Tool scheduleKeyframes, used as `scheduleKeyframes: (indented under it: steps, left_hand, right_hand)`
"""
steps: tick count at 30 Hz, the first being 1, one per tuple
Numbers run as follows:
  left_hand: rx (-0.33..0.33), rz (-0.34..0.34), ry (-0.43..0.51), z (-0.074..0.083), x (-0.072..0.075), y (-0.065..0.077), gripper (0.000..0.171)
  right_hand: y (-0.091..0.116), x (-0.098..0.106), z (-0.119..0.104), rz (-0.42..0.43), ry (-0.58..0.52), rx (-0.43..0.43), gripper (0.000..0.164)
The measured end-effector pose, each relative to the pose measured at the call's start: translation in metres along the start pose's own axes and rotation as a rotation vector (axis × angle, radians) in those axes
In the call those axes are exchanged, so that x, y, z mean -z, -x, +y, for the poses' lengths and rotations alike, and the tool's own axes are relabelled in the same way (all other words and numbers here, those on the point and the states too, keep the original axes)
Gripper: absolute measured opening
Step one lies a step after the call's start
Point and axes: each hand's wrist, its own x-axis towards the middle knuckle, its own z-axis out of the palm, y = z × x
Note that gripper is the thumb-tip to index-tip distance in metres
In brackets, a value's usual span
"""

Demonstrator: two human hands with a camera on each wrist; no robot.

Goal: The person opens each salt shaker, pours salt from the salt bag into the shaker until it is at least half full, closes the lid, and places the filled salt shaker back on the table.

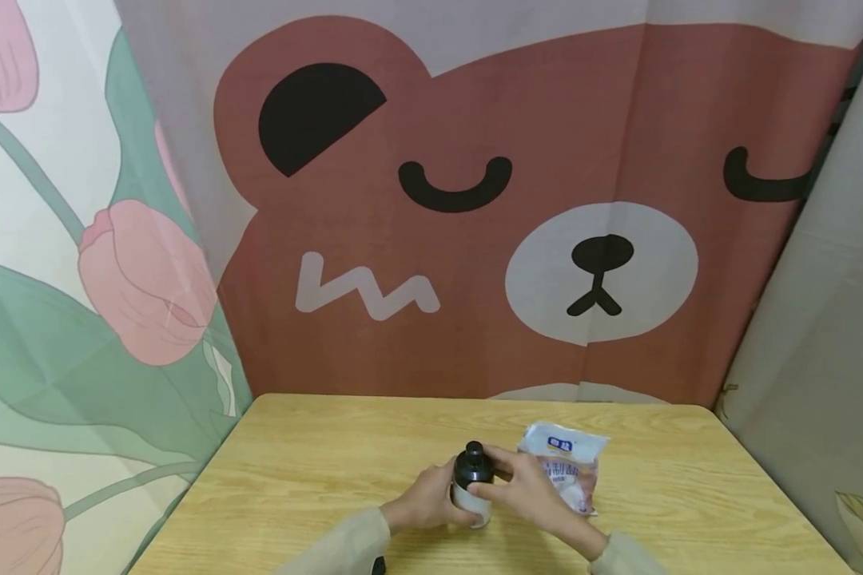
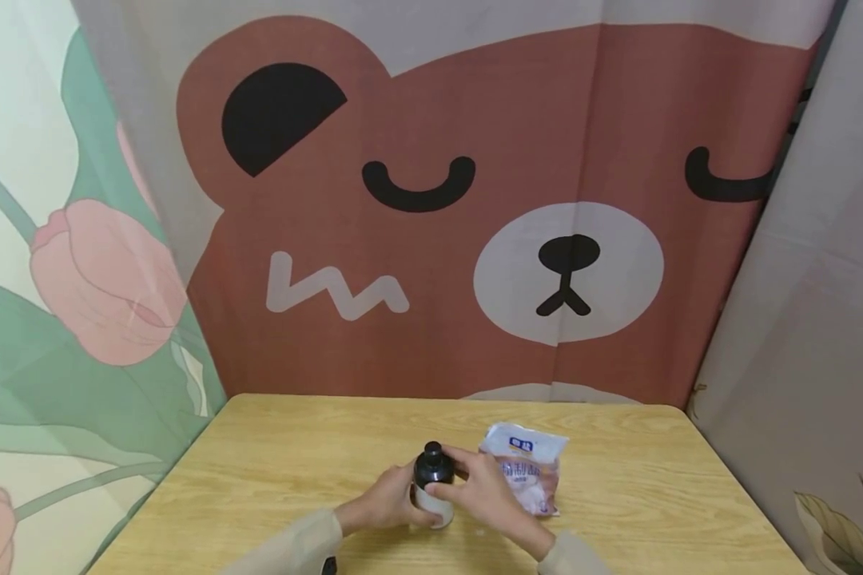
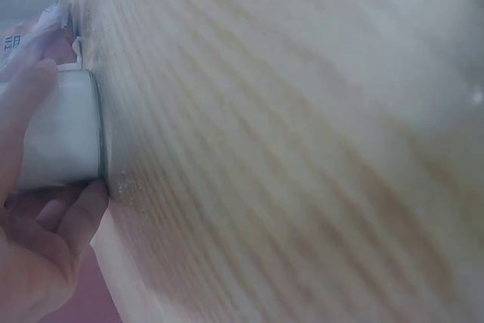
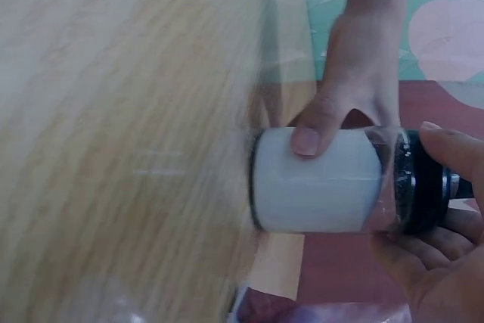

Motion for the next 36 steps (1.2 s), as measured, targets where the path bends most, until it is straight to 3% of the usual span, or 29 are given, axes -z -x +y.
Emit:
scheduleKeyframes:
  steps: [10,22,29,36]
  left_hand:
    - [0.018,-0.036,0.030,0.003,0.002,-0.001,0.080]
    - [0.059,-0.055,0.154,0.002,0.003,0.002,0.080]
    - [0.030,-0.045,0.258,0.004,0.002,0.005,0.075]
    - [-0.002,-0.062,0.338,0.004,0.005,0.008,0.075]
  right_hand:
    - [0.002,-0.002,0.002,0.016,0.053,0.054,0.063]
    - [0.003,0.002,-0.002,-0.071,0.053,0.039,0.059]
    - [0.002,0.006,-0.006,-0.112,0.075,0.014,0.057]
    - [0.002,0.008,-0.007,-0.113,0.097,0.042,0.055]
